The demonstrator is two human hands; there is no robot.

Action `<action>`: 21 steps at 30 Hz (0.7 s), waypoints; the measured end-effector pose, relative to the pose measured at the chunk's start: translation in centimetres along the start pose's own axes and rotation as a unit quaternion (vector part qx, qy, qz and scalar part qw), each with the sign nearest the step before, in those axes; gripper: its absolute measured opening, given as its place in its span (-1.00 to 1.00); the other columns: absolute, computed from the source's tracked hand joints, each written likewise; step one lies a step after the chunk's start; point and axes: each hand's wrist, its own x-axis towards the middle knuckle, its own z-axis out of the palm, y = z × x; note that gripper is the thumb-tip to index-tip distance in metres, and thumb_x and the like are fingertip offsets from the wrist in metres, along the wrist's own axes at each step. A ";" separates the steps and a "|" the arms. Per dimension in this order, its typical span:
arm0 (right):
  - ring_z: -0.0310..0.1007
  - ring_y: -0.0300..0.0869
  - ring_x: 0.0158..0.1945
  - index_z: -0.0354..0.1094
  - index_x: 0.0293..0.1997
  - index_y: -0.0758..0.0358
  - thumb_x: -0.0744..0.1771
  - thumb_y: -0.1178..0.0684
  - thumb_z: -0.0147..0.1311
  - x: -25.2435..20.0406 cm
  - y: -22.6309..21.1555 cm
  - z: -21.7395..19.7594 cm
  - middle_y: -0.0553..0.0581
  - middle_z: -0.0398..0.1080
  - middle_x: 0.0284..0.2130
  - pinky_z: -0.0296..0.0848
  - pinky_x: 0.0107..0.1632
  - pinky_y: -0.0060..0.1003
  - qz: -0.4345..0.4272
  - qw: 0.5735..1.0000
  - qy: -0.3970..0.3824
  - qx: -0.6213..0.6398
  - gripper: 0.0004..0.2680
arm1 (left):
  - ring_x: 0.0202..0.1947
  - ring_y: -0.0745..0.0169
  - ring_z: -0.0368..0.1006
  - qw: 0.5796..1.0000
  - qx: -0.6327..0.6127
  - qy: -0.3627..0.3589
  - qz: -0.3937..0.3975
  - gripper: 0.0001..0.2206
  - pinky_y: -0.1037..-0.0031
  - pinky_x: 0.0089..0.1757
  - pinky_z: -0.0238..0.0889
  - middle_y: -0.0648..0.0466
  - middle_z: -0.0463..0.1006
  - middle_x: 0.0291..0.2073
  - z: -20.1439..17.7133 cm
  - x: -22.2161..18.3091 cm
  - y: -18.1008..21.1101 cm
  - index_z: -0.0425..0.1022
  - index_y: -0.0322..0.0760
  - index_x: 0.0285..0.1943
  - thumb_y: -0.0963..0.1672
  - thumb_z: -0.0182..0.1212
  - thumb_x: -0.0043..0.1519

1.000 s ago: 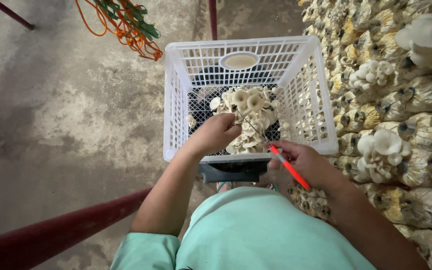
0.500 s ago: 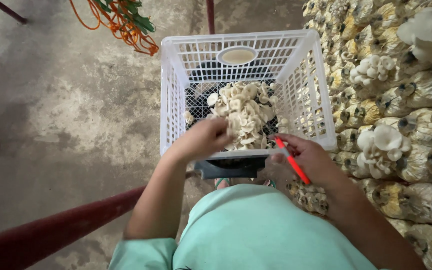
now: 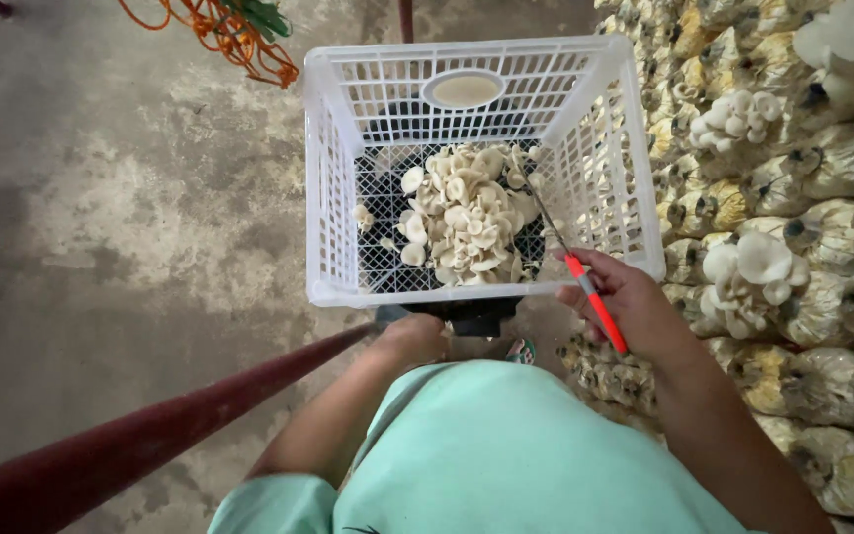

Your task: Harvesting mushrooms from growing bags and trimming the stems with scissors before placing them in a crate

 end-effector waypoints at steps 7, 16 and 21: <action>0.39 -0.20 -0.77 0.31 0.28 0.28 0.26 0.14 0.31 -1.1 0.3 0.3 0.15 0.28 -0.61 0.39 -0.70 -0.42 -0.025 0.999 -0.018 -0.020 -0.56 | -0.16 -0.53 0.54 0.958 0.015 0.256 0.125 -0.65 -0.10 -0.10 0.44 -0.39 0.60 -0.25 8.2 11.2 -5.9 0.49 -0.56 0.02 -0.09 0.14 0.22; 0.39 -0.21 -0.76 0.30 0.28 0.29 0.25 0.17 0.31 -0.3 0.5 0.6 0.08 0.23 -0.59 0.40 -0.68 -0.42 -0.039 0.997 -0.065 -0.026 -0.55 | -0.17 -0.31 0.55 0.950 -0.092 0.298 0.008 -0.72 0.03 -0.14 0.46 -0.14 0.58 -0.28 8.7 9.5 -5.3 0.47 -0.21 -0.02 0.03 0.06 0.34; 0.41 -0.13 -0.76 0.29 0.28 0.28 0.26 0.13 0.30 0.8 1.3 0.0 0.17 0.28 -0.62 0.40 -0.69 -0.35 -0.025 0.997 -0.068 -0.012 -0.56 | -0.08 0.03 0.61 0.987 -0.028 0.111 -0.110 -0.63 0.12 -0.11 0.54 0.06 0.66 -0.20 9.1 10.1 -6.3 0.64 -0.10 -0.17 0.12 0.06 0.23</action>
